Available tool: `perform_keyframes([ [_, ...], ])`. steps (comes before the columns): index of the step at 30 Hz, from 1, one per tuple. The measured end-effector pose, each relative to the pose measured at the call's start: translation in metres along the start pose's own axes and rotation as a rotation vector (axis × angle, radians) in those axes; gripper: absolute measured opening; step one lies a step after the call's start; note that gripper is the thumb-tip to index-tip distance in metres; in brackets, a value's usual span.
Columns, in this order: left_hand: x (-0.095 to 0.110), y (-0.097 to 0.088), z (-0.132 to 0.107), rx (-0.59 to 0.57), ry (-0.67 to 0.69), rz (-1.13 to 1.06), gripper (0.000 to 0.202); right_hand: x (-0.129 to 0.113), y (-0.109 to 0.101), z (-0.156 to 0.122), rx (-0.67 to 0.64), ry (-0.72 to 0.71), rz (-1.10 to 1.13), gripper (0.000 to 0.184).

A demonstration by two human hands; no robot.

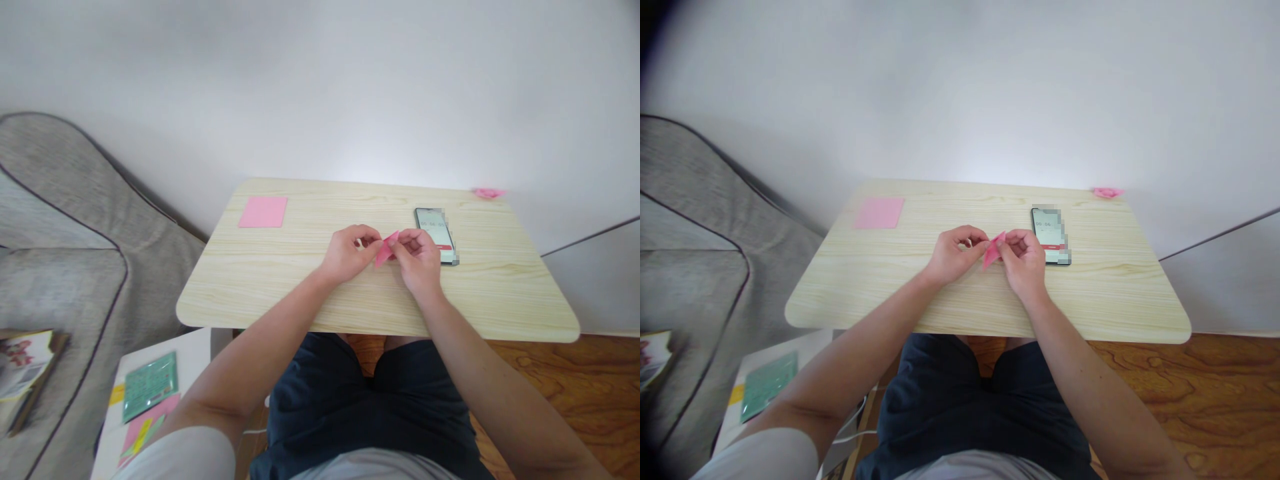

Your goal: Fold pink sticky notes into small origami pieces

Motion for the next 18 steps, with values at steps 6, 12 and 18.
perform_keyframes([
  [6, 0.013, 0.000, -0.001, -0.004, 0.181, 0.107, 0.009, 0.015, 0.001, 0.001, -0.045, 0.140, 0.100, 0.042],
  [12, 0.006, 0.000, -0.001, 0.000, 0.065, 0.047, 0.023, 0.019, -0.001, 0.002, -0.076, 0.183, 0.149, 0.041],
  [18, -0.005, -0.002, -0.001, 0.022, -0.076, 0.044, 0.021, 0.015, -0.002, 0.003, -0.043, 0.107, 0.105, 0.028],
])
Point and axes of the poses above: each hand's wrist, its own z-axis towards the middle knuckle, its own y-axis out of the palm, x = y × z, the point moved 7 cm from there along z, towards the middle knuckle, and after that the axes turned 4 degrees about x, right-handed, at the moved point
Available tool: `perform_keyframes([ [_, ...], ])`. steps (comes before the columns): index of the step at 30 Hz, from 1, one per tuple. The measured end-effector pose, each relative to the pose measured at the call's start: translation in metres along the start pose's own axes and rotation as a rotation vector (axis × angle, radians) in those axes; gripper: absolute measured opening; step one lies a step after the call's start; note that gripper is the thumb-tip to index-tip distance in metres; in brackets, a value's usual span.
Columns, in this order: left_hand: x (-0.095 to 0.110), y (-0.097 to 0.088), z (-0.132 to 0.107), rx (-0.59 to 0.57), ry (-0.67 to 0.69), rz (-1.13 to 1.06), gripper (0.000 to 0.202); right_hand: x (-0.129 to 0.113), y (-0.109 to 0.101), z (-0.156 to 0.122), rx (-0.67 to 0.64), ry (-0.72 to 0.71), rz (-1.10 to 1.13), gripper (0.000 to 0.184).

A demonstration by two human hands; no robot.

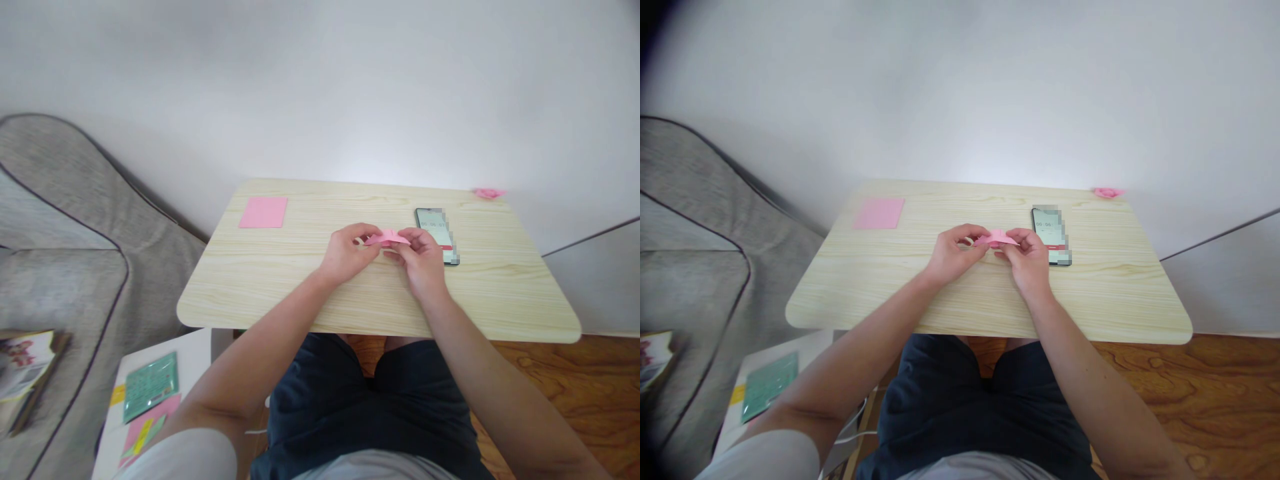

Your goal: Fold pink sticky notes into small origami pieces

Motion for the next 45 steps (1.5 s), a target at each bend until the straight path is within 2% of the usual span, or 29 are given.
perform_keyframes([
  [4, 0.007, -0.002, 0.000, 0.021, 0.089, 0.037, 0.018, -0.012, 0.001, -0.005, 0.060, -0.179, -0.243, 0.019],
  [10, 0.015, -0.004, -0.003, 0.033, 0.177, 0.045, 0.014, -0.030, 0.004, -0.016, 0.128, -0.324, -0.549, 0.012],
  [12, 0.015, -0.004, -0.003, 0.048, 0.180, 0.051, 0.015, -0.032, 0.005, -0.017, 0.124, -0.319, -0.576, 0.013],
  [16, 0.014, -0.003, -0.004, 0.076, 0.227, 0.088, 0.009, -0.025, 0.008, -0.017, 0.078, -0.217, -0.521, 0.016],
  [20, 0.016, 0.001, -0.006, 0.046, 0.308, 0.146, 0.002, -0.022, 0.010, -0.017, 0.061, -0.203, -0.486, 0.014],
  [25, 0.006, 0.004, -0.005, 0.043, 0.194, 0.261, 0.009, -0.018, 0.008, -0.014, 0.079, -0.176, -0.476, 0.014],
  [31, -0.005, 0.009, -0.004, -0.008, 0.022, 0.112, 0.009, -0.023, 0.012, -0.012, 0.049, -0.209, -0.601, 0.021],
  [45, -0.001, 0.012, -0.006, -0.018, 0.045, 0.114, 0.009, -0.022, 0.015, -0.012, 0.023, -0.170, -0.632, 0.019],
])
Point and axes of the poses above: each hand's wrist, its own z-axis towards the middle knuckle, its own y-axis out of the palm, x = y × z, the point moved 7 cm from there along z, towards the middle knuckle, and after that the axes turned 4 degrees about x, right-handed, at the moved point
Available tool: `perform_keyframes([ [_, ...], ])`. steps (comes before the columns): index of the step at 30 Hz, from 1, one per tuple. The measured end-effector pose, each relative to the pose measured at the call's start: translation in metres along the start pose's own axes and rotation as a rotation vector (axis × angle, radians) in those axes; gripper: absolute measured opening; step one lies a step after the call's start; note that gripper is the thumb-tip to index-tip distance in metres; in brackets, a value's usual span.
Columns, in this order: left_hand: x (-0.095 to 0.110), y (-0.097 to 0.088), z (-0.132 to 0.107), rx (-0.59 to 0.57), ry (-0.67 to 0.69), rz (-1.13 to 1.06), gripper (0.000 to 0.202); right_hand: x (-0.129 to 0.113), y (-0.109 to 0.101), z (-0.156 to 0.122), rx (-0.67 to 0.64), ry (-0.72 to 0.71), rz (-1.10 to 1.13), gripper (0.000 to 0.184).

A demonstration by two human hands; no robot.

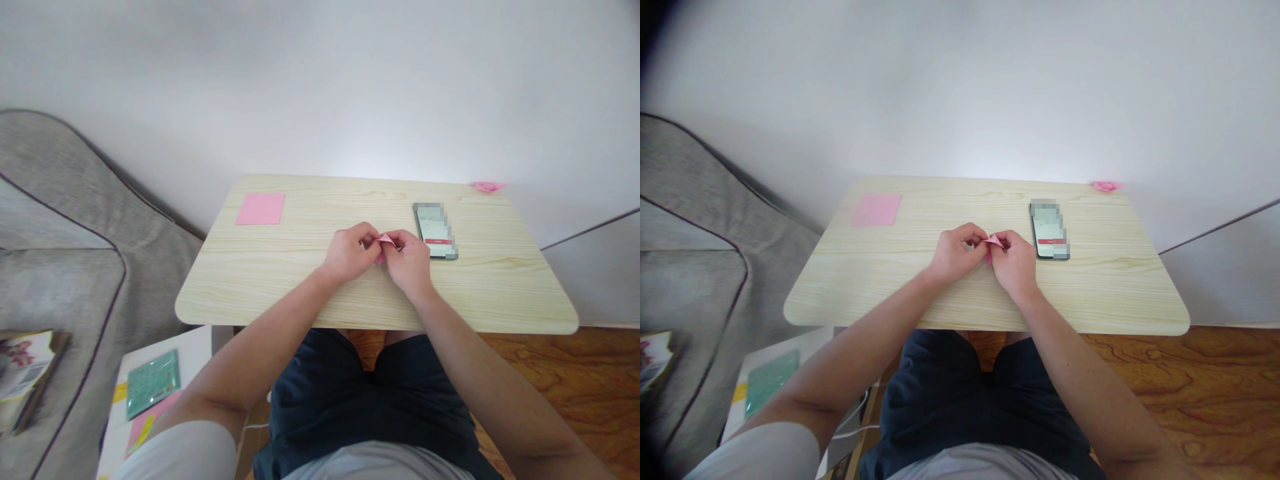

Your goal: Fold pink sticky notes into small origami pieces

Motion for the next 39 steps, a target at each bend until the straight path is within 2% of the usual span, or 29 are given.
perform_keyframes([
  [7, -0.0052, 0.0008, -0.0006, 0.006, -0.067, 0.001, 0.005, -0.0035, -0.0032, -0.0020, 0.046, 0.006, -0.039, 0.013],
  [13, -0.0017, 0.0008, -0.0005, 0.018, -0.020, 0.013, 0.005, -0.0028, -0.0040, -0.0020, 0.052, -0.016, -0.104, 0.011],
  [20, -0.0016, 0.0017, -0.0009, -0.002, -0.047, -0.049, 0.006, -0.0005, -0.0001, -0.0019, 0.019, 0.011, 0.002, 0.020],
  [28, 0.0028, 0.0004, -0.0008, -0.007, -0.014, -0.104, 0.008, 0.0029, -0.0013, -0.0012, 0.046, 0.014, 0.007, 0.016],
  [34, 0.0017, -0.0034, -0.0009, 0.025, -0.019, -0.062, 0.002, 0.0053, -0.0017, -0.0006, 0.047, 0.022, 0.035, 0.013],
  [39, 0.0004, -0.0055, -0.0002, 0.033, -0.034, -0.027, 0.002, 0.0000, -0.0035, -0.0008, 0.060, -0.037, -0.017, 0.013],
])
Point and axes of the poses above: each hand's wrist, its own z-axis towards the middle knuckle, its own y-axis out of the palm, x = y × z, the point moved 7 cm from there along z, towards the middle knuckle, and after that the axes turned 4 degrees about x, right-handed, at the moved point
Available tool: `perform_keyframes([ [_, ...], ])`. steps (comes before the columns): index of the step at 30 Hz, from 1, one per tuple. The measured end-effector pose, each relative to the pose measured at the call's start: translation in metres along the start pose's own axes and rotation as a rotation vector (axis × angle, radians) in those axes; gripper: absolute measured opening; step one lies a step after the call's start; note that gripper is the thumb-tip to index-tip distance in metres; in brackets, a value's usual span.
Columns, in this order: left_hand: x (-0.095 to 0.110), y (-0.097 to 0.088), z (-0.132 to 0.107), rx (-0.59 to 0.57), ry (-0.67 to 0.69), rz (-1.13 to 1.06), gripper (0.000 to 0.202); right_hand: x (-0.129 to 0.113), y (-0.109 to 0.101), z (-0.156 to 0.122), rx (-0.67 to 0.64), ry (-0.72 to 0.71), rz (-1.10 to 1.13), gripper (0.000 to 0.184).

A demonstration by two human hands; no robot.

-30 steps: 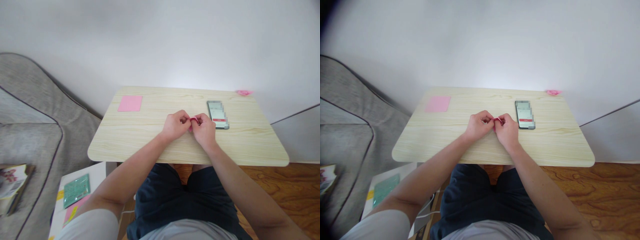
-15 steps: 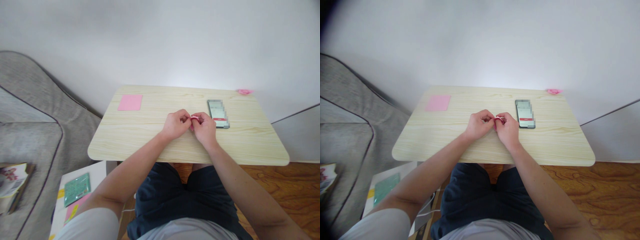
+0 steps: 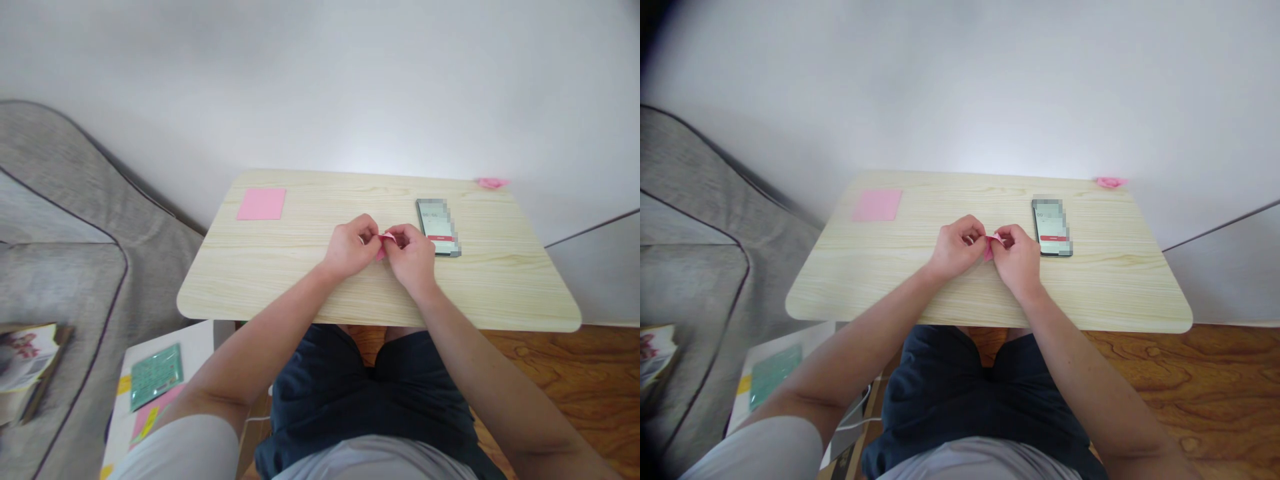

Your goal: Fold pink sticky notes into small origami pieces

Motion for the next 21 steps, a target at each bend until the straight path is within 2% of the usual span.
perform_keyframes([
  [7, -0.0012, 0.0010, 0.0002, -0.017, -0.014, -0.013, 0.005, -0.0107, -0.0017, -0.0029, -0.025, -0.123, -0.088, 0.018],
  [21, -0.0034, 0.0007, 0.0001, -0.035, -0.015, -0.018, 0.001, -0.0103, -0.0027, -0.0030, -0.044, -0.145, -0.152, 0.009],
])
Point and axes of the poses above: each hand's wrist, its own z-axis towards the middle knuckle, its own y-axis out of the palm, x = y × z, the point moved 7 cm from there along z, towards the middle knuckle, and after that the axes turned 4 degrees about x, right-handed, at the moved point
